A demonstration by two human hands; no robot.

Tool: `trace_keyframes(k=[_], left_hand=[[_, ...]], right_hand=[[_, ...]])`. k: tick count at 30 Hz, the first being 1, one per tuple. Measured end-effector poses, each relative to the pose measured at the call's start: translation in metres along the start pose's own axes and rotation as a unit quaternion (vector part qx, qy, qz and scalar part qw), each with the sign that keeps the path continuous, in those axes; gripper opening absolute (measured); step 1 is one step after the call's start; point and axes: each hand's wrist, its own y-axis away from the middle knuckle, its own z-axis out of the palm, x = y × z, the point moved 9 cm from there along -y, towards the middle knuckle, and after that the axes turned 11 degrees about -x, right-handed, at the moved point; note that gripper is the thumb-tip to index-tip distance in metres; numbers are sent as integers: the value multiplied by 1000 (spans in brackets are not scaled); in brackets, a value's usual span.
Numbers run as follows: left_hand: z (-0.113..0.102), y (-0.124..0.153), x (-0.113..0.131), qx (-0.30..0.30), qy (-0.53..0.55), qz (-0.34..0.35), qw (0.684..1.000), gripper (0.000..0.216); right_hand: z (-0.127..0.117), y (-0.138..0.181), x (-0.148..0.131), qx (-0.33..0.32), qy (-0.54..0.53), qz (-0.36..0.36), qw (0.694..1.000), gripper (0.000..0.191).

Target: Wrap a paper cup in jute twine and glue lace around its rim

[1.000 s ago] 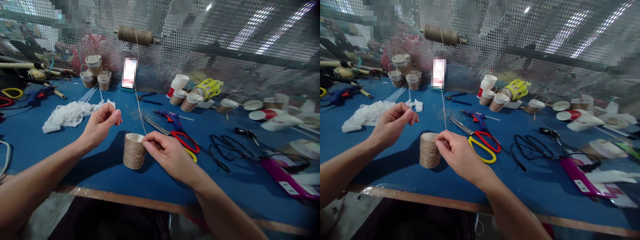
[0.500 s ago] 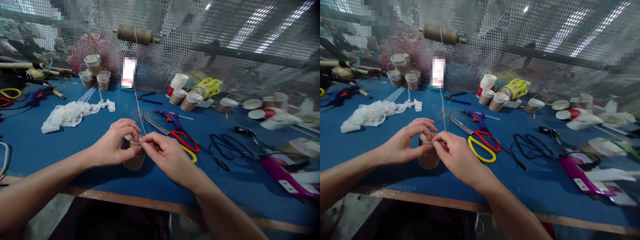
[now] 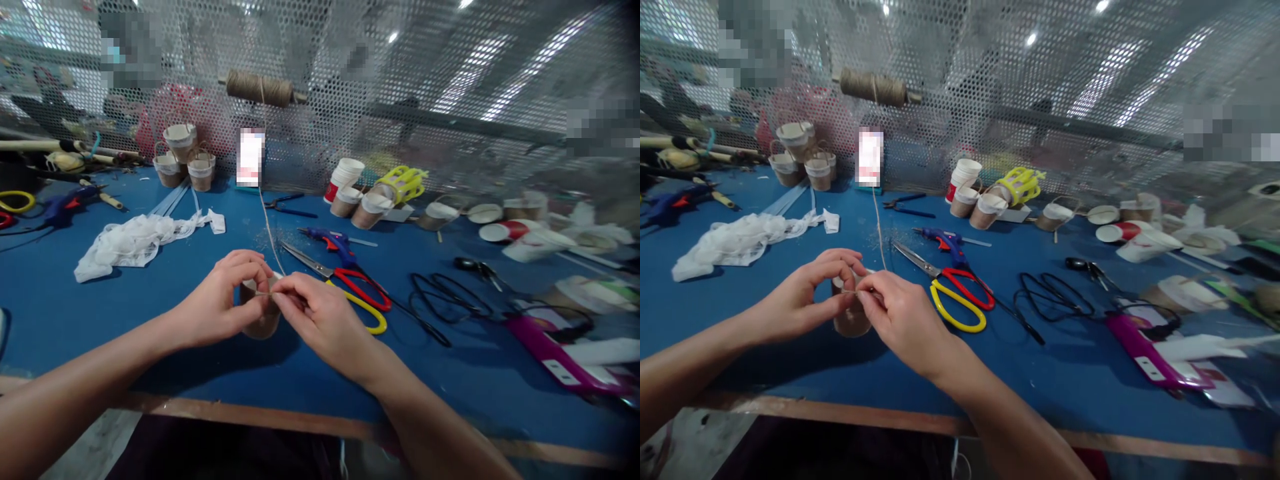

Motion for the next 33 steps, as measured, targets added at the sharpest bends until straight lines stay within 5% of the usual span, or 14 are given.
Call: trace_keyframes(k=[8,16,27,33], left_hand=[[-6,-2,-21,-9,52,-35,998,5],[-5,-3,-37,-34,141,-68,987,7],[-37,2,-52,53,247,-99,963,9],[-30,1,-50,24,226,-109,968,13]], right_hand=[[-3,-5,23,-23,-56,48,997,23],[-42,-12,58,100,89,105,985,14],[-76,-18,95,82,137,159,974,25],[-55,-31,79,-22,142,174,974,42]])
